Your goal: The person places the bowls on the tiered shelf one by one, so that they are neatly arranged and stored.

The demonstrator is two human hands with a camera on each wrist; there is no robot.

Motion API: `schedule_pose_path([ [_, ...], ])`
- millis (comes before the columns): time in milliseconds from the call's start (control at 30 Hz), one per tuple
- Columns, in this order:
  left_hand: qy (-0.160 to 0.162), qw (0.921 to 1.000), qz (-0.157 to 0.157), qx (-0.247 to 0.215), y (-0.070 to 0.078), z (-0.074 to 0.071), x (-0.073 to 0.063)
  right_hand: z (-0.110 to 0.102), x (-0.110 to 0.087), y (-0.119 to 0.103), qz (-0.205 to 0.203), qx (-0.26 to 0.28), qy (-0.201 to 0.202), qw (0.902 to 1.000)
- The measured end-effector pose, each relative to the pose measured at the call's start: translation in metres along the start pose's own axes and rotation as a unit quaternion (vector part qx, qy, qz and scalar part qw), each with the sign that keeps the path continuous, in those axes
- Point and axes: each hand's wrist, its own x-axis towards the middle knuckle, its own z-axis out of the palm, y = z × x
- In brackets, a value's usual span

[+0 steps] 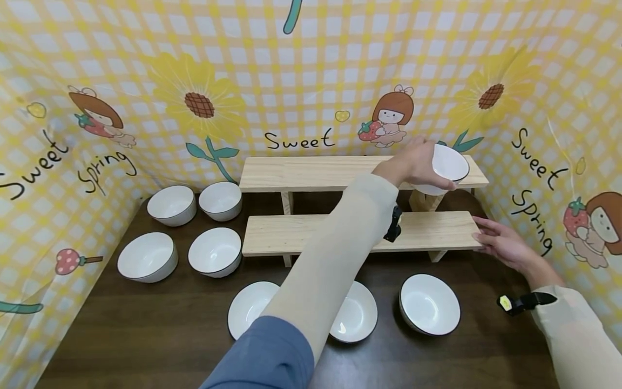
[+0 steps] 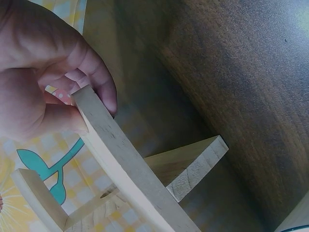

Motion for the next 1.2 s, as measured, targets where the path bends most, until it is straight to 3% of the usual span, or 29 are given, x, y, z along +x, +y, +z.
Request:
schedule_pose_path([
  [300,0.053,0.9956,-0.013,-0.077,-0.005,0.015,0.003,0.003,-0.001,-0.001,0.009,-0.008,0.008,0.9999],
  [433,0.071,0.994,-0.024,-0.079,-0.005,0.019,0.002,0.004,-0.001,-0.002,0.014,-0.014,0.011,0.9997],
  [767,0.04,0.999,-0.021,-0.006,-0.004,0.014,0.002,0.004,0.0,0.0,0.013,-0.027,0.012,0.9995],
  [900,0.038,0.9987,-0.012,-0.03,-0.008,0.012,0.0,0.005,-0.001,-0.001,0.012,-0.026,0.01,0.9995],
  [1033,0.058,0.9956,-0.008,-0.073,-0.009,0.013,-0.003,0.005,-0.001,-0.002,0.016,-0.023,0.008,0.9996],
  [1200,0.077,0.9937,-0.027,-0.077,-0.003,0.015,-0.004,0.003,-0.001,-0.005,0.022,-0.019,0.006,0.9996],
])
